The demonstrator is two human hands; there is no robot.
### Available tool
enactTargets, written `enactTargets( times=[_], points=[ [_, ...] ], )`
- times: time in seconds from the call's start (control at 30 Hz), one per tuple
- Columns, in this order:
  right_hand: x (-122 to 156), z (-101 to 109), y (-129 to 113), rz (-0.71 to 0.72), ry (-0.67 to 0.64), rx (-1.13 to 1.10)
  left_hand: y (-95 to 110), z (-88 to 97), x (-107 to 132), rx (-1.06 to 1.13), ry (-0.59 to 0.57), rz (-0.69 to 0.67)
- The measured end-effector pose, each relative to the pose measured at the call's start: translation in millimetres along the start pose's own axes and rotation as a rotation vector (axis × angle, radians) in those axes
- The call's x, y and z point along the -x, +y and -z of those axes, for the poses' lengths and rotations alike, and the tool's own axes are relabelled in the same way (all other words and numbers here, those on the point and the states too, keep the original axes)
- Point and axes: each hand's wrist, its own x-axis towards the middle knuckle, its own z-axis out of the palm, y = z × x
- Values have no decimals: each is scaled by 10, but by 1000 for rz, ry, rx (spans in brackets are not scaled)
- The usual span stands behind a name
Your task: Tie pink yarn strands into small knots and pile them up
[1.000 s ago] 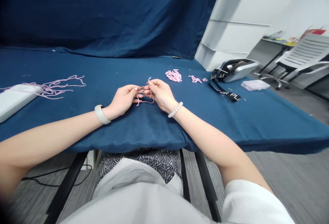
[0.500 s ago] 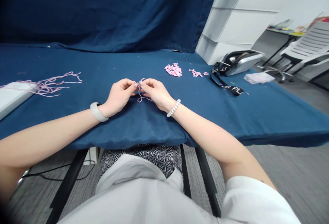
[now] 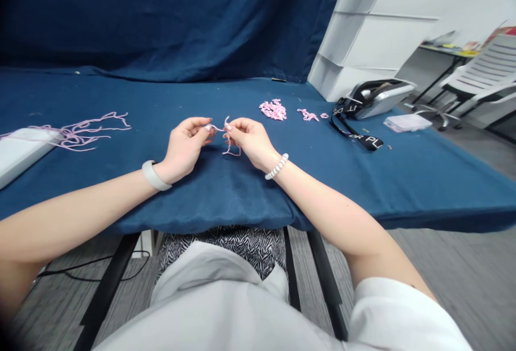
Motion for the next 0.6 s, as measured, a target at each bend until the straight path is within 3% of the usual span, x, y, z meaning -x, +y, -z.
enactTargets(
  times=[0.17,0.4,0.6],
  points=[
    [-4,11,11,-40,-27,48,88,32,-22,107,69,-88],
    [-18,7,103,-67,-70,41,187,38,4,204,49,-5],
    [-8,-10,52,-6,-22,59,246,-4,63,184,43,398]
  ],
)
